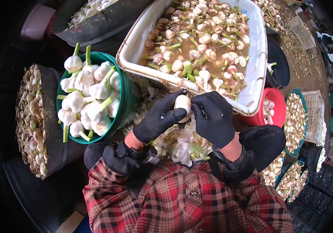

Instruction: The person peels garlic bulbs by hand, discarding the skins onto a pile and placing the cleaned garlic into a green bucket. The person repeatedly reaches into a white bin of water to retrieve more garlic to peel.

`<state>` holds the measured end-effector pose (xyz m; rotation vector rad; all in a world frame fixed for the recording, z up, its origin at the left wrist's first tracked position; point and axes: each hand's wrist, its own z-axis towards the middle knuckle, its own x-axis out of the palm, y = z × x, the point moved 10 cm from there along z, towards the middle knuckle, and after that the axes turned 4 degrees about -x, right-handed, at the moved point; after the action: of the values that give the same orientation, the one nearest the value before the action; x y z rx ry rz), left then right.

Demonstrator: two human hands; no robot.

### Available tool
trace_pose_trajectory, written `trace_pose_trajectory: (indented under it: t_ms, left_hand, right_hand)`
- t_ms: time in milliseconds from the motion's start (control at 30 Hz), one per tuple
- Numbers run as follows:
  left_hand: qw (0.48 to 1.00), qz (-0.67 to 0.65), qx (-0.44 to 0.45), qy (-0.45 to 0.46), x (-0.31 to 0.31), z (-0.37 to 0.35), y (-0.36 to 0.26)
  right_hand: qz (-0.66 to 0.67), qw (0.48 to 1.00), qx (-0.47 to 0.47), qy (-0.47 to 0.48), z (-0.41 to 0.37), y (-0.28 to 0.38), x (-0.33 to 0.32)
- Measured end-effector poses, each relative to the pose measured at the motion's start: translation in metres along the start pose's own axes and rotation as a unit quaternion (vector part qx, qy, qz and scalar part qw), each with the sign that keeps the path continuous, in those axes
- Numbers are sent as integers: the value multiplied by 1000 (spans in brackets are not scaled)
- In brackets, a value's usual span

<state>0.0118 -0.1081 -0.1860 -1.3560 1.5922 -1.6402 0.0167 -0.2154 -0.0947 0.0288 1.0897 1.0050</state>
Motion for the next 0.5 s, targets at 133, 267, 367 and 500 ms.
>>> trace_pose_trajectory:
  t_ms: [133, 267, 367, 500]
  left_hand:
    - [998, 53, 0, 23, 5, -1, 0]
    - [997, 61, 2, 37, 8, -2, 4]
    - [979, 168, 102, 53, 16, -5, -13]
    - [990, 123, 48, 43, 12, -2, -9]
  right_hand:
    - [12, 999, 44, 15, -7, -5, 3]
    - [47, 996, 76, 18, -16, -18, 10]
    - [89, 989, 112, 42, -25, -31, 20]
    - [258, 935, 240, 40, -36, -49, 29]
